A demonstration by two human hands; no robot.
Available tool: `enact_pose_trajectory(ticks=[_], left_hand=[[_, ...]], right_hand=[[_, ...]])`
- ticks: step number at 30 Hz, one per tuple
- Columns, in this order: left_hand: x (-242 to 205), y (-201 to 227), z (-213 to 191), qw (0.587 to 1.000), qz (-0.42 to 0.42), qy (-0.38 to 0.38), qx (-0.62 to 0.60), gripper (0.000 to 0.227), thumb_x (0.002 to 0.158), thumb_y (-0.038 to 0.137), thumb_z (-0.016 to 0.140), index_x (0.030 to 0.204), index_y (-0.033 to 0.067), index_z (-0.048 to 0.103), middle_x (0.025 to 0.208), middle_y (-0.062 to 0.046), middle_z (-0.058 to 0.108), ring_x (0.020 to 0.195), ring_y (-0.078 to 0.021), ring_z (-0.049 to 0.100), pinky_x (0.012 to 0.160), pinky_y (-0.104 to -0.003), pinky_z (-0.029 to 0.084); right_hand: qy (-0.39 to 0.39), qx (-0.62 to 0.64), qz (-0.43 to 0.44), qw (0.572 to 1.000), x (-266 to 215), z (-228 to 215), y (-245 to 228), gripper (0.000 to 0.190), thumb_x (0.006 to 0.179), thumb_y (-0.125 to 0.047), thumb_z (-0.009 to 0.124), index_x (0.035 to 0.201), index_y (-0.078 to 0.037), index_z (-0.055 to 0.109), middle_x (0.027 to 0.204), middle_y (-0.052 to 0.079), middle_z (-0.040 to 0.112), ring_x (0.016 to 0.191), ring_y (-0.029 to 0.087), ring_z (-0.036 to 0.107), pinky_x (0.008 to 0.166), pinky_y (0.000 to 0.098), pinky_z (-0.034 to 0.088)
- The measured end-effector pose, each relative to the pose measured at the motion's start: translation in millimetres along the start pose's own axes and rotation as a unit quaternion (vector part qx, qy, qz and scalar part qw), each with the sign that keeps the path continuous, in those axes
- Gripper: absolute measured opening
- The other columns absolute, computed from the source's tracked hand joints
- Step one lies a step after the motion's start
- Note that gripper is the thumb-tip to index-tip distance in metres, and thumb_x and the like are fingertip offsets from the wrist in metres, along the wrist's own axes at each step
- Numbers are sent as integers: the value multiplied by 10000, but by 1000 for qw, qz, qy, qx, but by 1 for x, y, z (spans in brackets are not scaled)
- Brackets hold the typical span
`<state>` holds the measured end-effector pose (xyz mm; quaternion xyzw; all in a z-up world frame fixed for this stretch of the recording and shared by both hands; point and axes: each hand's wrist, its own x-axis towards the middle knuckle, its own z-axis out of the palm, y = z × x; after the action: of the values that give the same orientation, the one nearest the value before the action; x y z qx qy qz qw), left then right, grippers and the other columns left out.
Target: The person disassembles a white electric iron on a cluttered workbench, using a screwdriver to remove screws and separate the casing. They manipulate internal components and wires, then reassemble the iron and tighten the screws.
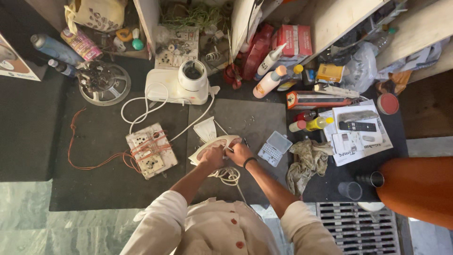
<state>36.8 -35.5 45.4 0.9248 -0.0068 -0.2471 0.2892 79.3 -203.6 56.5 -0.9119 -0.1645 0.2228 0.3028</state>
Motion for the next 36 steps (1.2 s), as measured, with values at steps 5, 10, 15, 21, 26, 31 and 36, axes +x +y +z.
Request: enact_pose_trajectory(ticks=[5, 10, 15, 21, 26, 31, 36], left_hand=[[4, -3, 3, 999, -2, -37, 10, 618, 803, 278, 770, 1366, 110, 580, 1233, -180, 688, 1161, -342, 664, 984, -452, 536], [39, -27, 32, 998, 34, -26, 52, 419, 831, 301, 706, 1235, 192, 727, 1221, -125, 723, 1128, -298, 704, 982, -440, 554], [29, -30, 31, 999, 0, 27, 24, 625, 915, 573, 666, 1270, 59, 634, 1145, -199, 736, 1068, -349, 714, 930, -447, 565], [-1, -5, -19, 998, 31, 29, -53, 626, 974, 573, 602, 1345, 69, 615, 1238, -226, 685, 1132, -417, 662, 944, -508, 520], [-2, -16, -24, 981, 9, -11, -194, 696, 759, 415, 759, 1350, 78, 611, 1196, -195, 716, 1128, -341, 697, 968, -432, 534], [26, -44, 24, 934, 50, -7, -353, 644, 822, 309, 756, 1352, -3, 565, 1281, -186, 654, 1218, -295, 600, 1009, -392, 445], [11, -49, 49, 937, -23, -52, -344, 487, 874, 353, 680, 1221, 12, 672, 1092, -157, 719, 1024, -256, 675, 890, -384, 505]], right_hand=[[-79, -130, -82, 985, 1, -36, -31, 289, 852, -356, 696, 987, -124, 801, 968, 188, 741, 906, 374, 712, 791, 482, 554], [-83, -129, 5, 988, 18, -27, -32, 320, 892, -389, 681, 1015, -117, 798, 1012, 183, 749, 947, 352, 722, 824, 463, 556], [-98, 83, -38, 991, 22, -5, 13, 375, 997, -421, 564, 996, -124, 792, 928, 124, 791, 828, 249, 755, 747, 389, 567], [-64, 70, 176, 980, -1, 7, 62, 393, 1045, -388, 526, 1088, -26, 673, 895, 209, 713, 772, 341, 676, 688, 471, 520], [28, -18, 86, 996, -6, 30, 59, 382, 888, -255, 597, 1233, -95, 623, 1051, 240, 719, 995, 453, 669, 828, 528, 538], [22, -29, 149, 988, 4, 41, 51, 331, 924, -255, 624, 1191, -61, 619, 1114, 256, 696, 1101, 452, 642, 923, 535, 520], [84, -33, 128, 988, 9, 35, 54, 296, 893, -288, 663, 1079, -62, 706, 1073, 230, 729, 1061, 415, 676, 891, 504, 541]])
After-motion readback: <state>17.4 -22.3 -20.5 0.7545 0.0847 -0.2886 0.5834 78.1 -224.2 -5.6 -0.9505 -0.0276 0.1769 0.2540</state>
